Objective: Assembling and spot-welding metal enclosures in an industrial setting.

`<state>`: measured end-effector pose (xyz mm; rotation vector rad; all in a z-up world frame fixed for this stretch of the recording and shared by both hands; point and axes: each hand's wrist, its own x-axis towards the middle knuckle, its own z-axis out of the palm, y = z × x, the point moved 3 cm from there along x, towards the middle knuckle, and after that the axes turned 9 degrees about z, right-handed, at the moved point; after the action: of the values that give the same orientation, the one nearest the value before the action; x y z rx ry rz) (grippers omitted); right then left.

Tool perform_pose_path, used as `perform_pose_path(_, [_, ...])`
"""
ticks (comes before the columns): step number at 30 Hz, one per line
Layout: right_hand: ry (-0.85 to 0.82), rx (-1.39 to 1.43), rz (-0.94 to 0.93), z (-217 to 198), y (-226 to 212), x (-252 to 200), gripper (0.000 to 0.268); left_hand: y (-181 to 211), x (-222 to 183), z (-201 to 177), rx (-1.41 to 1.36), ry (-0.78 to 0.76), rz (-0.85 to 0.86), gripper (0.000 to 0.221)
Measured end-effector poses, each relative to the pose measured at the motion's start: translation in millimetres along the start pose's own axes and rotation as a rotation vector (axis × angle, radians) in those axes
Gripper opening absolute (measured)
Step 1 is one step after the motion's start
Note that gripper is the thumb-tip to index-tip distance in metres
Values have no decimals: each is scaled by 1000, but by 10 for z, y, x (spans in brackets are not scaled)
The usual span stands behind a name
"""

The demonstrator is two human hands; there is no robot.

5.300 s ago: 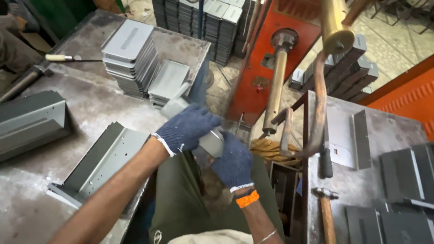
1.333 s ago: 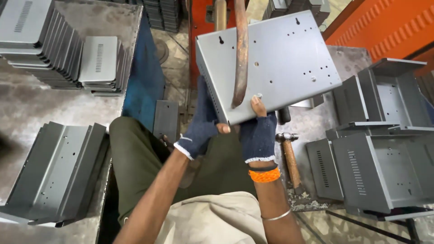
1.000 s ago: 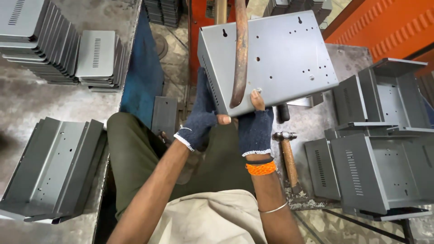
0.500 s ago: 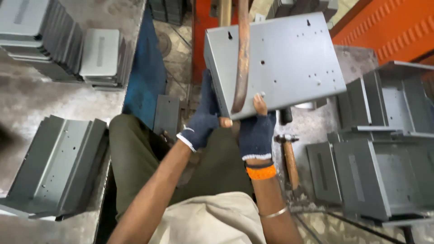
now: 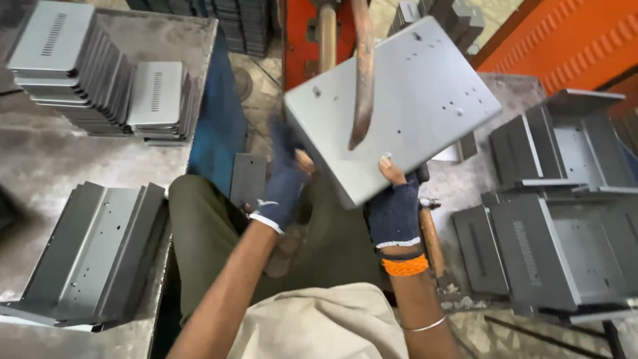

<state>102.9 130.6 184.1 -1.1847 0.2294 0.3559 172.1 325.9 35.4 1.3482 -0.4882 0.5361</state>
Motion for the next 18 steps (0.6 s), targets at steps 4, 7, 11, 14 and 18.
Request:
perform_pose_path(4, [305, 172, 1, -526, 371, 56, 32, 938, 215, -167, 18, -23, -221, 55])
perform_pose_path(7, [400, 367, 7, -1125, 596, 389, 40, 1206, 231, -105, 8, -121, -217, 48])
perform_pose_path(11, [389, 443, 11, -1547, 519, 645, 51, 1300, 322, 102, -114, -131, -90, 41])
perform_pose_path(14, [335, 12, 58, -751, -205, 127, 30, 1234, 402, 219, -130, -138, -86, 35])
perform_pose_path(18, [404, -35, 3, -1231, 73, 373, 35, 1211, 429, 317, -156, -51, -47, 32])
